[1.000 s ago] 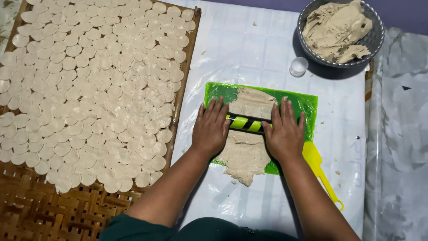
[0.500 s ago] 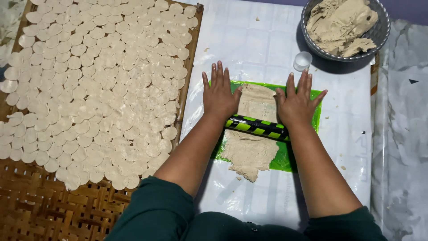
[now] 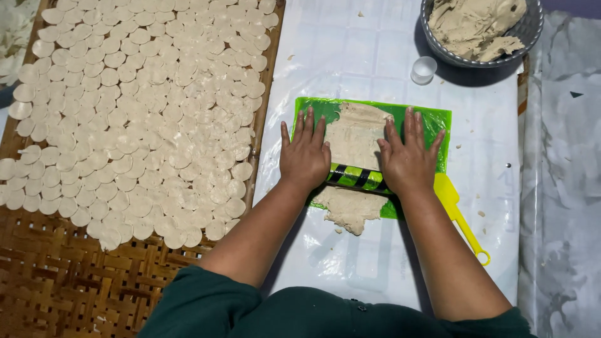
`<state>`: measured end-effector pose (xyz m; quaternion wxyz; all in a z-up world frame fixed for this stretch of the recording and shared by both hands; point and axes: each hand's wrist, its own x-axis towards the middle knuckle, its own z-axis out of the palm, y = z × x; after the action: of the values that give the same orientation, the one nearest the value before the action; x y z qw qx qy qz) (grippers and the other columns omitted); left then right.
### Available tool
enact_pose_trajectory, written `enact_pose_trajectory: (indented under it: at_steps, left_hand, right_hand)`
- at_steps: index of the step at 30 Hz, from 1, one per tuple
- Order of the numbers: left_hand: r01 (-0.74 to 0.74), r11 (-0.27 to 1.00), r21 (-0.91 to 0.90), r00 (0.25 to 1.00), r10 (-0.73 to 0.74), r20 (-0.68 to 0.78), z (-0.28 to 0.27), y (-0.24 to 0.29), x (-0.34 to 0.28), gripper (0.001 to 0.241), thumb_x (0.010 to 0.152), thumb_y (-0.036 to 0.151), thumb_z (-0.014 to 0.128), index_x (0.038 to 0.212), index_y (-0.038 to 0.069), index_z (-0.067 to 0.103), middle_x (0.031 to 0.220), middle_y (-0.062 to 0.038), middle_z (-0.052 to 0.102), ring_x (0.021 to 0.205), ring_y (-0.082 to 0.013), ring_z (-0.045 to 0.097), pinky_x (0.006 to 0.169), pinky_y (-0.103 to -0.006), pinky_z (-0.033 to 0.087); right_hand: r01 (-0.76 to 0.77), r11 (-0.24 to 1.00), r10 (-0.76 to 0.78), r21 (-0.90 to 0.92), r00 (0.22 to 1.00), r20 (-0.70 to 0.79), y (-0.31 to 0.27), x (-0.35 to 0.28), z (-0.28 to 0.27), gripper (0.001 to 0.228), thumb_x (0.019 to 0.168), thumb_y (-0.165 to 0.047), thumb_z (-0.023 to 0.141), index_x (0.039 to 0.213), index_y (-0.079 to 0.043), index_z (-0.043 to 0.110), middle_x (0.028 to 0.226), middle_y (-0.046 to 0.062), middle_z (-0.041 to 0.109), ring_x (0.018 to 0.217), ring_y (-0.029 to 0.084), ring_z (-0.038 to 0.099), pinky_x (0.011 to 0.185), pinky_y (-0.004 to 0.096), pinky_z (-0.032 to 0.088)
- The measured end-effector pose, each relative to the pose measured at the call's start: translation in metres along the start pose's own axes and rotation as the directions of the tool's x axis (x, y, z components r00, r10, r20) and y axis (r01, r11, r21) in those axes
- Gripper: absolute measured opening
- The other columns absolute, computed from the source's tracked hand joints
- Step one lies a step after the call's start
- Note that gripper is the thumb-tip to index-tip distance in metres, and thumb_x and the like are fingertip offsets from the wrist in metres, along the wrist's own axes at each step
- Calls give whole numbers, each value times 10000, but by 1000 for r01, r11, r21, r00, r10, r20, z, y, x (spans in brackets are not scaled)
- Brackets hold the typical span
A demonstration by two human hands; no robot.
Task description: The recorder is preparing small circular dough pieces, rolling out dough and arranging them on a large wooden drying tray.
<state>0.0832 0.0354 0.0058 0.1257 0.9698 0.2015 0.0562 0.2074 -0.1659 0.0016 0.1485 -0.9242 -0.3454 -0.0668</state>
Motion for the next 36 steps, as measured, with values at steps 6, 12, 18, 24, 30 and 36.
enact_pose_trajectory:
  at_steps: [6, 12, 18, 24, 30, 36]
  left_hand:
    - [-40, 999, -9, 994, 39, -103, 5, -1, -36, 583, 970, 284, 442, 1510, 64, 471, 1649, -182, 323, 1543, -331, 257, 1244, -599, 56]
    - [-94, 995, -27, 984, 89, -157, -1, 0, -74, 528, 1029, 302, 451, 1495, 58, 498, 1627, -207, 373, 1530, -355, 291, 1249, -594, 124]
    - [-111, 992, -60, 988, 104, -110, -8, 3, -117, 547, 1036, 327, 453, 1519, 72, 445, 1634, -193, 341, 1530, -363, 284, 1243, -544, 154]
    - [-160, 987, -5, 980, 158, -118, -7, 3, -160, 622, 939, 146, 533, 1545, 86, 407, 1637, -140, 352, 1522, -310, 319, 1239, -487, 197]
    - [-248, 957, -148, 944, 205, -257, -31, -3, -177, 506, 854, -30, 615, 1352, 55, 582, 1350, -124, 602, 1310, -306, 551, 1141, -457, 391]
    - [-313, 944, -109, 916, 269, -298, -50, -6, -163, 455, 794, -13, 651, 1246, 39, 628, 1231, -137, 644, 1195, -324, 597, 1103, -455, 428]
  right_hand:
    - [-63, 998, 66, -27, 985, 159, -9, -27, -7, 517, 1068, -424, 375, 1511, -204, 524, 1695, 160, 212, 1569, 297, 167, 1196, 669, 43]
    - [-29, 997, 38, -65, 989, 145, -16, -54, -11, 523, 1064, -416, 368, 1512, -203, 534, 1688, 169, 251, 1560, 297, 226, 1217, 644, 77]
    - [45, 994, -46, -99, 999, -8, -30, -91, -24, 515, 1049, -370, 489, 1491, -116, 562, 1667, 223, 322, 1556, 331, 299, 1216, 646, 191]
    - [74, 994, -76, -80, 997, -23, -36, -128, -31, 643, 1016, -393, 542, 1525, -3, 489, 1649, 244, 335, 1524, 370, 331, 1203, 636, 230]
    - [138, 990, -137, 38, 990, -26, -43, -165, -48, 650, 906, -329, 695, 1446, -30, 493, 1529, 196, 492, 1418, 343, 454, 1212, 596, 243]
    - [42, 993, -62, 107, 979, 196, -35, -157, -75, 560, 837, -144, 768, 1355, -148, 557, 1273, 64, 631, 1291, 270, 548, 1258, 625, 183]
